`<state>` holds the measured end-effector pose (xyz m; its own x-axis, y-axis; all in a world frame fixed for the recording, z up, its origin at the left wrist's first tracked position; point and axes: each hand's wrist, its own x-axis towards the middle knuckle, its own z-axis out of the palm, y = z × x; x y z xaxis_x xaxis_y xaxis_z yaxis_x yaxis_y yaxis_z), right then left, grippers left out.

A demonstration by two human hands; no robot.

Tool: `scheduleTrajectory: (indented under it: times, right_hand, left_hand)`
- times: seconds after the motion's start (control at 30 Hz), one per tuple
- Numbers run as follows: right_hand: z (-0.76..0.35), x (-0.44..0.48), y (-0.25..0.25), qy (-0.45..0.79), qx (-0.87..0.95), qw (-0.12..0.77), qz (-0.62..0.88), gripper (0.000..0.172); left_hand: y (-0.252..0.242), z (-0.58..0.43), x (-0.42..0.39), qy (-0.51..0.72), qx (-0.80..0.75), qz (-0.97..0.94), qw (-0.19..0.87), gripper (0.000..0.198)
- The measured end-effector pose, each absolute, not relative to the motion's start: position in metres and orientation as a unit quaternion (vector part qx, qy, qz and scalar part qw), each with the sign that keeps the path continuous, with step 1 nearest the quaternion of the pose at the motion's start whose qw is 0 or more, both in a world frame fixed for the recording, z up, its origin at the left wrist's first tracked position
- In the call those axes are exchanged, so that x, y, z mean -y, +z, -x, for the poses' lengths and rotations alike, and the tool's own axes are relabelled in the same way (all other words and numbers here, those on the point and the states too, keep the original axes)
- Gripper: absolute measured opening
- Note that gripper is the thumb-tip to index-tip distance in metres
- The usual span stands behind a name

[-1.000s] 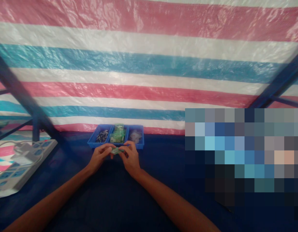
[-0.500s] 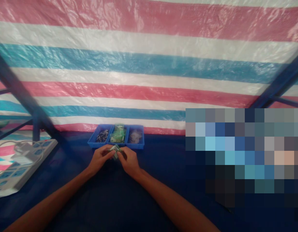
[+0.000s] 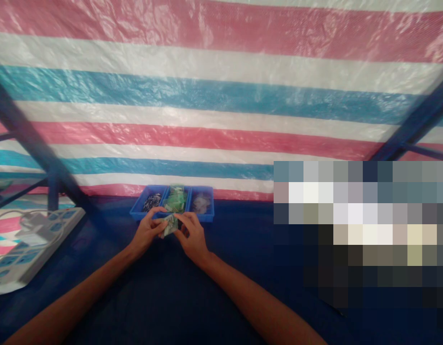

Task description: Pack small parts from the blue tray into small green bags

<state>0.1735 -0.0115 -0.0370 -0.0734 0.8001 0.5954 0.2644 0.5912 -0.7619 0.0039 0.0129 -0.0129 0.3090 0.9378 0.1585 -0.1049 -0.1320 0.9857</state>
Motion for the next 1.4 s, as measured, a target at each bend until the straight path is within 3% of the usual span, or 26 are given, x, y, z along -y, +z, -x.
scheduleTrajectory:
  times: [0.1, 0.2, 0.33, 0.47, 0.6, 0.73, 0.9, 1.1, 1.2, 1.4]
  right_hand:
    - [-0.173, 0.012, -0.037, 0.229, 0.700, 0.559, 0.381, 0.024]
    - [-0.172, 0.012, -0.033, 0.218, 0.704, 0.555, 0.387, 0.011]
    - [-0.173, 0.013, -0.030, 0.203, 0.693, 0.555, 0.412, 0.012]
    - [-0.174, 0.012, -0.033, 0.203, 0.697, 0.538, 0.429, 0.017]
    - [-0.173, 0.013, -0.037, 0.246, 0.674, 0.548, 0.430, 0.015]
    - [-0.173, 0.013, -0.038, 0.281, 0.651, 0.566, 0.420, 0.036]
    - [-0.175, 0.013, -0.034, 0.232, 0.689, 0.565, 0.389, 0.031]
    - [-0.175, 0.012, -0.033, 0.211, 0.698, 0.560, 0.393, 0.017]
    - [-0.175, 0.012, -0.033, 0.194, 0.693, 0.556, 0.416, 0.020]
    - [-0.175, 0.011, -0.034, 0.245, 0.670, 0.555, 0.428, 0.025]
  left_hand:
    - [-0.013, -0.005, -0.012, 0.456, -0.365, -0.597, 0.549, 0.044]
    - [-0.012, -0.005, -0.010, 0.440, -0.380, -0.629, 0.517, 0.030]
    - [-0.006, -0.003, -0.006, 0.436, -0.393, -0.700, 0.406, 0.036]
    - [-0.002, -0.003, -0.003, 0.443, -0.402, -0.738, 0.312, 0.023]
    - [-0.004, -0.006, -0.002, 0.419, -0.401, -0.723, 0.374, 0.023]
    - [-0.009, -0.007, -0.003, 0.435, -0.420, -0.672, 0.428, 0.030]
    - [-0.007, -0.006, -0.006, 0.478, -0.391, -0.639, 0.459, 0.039]
    - [-0.005, -0.006, -0.003, 0.471, -0.395, -0.636, 0.467, 0.028]
    - [-0.005, -0.006, -0.002, 0.492, -0.376, -0.630, 0.468, 0.034]
    - [-0.005, -0.004, -0.005, 0.498, -0.404, -0.636, 0.429, 0.026]
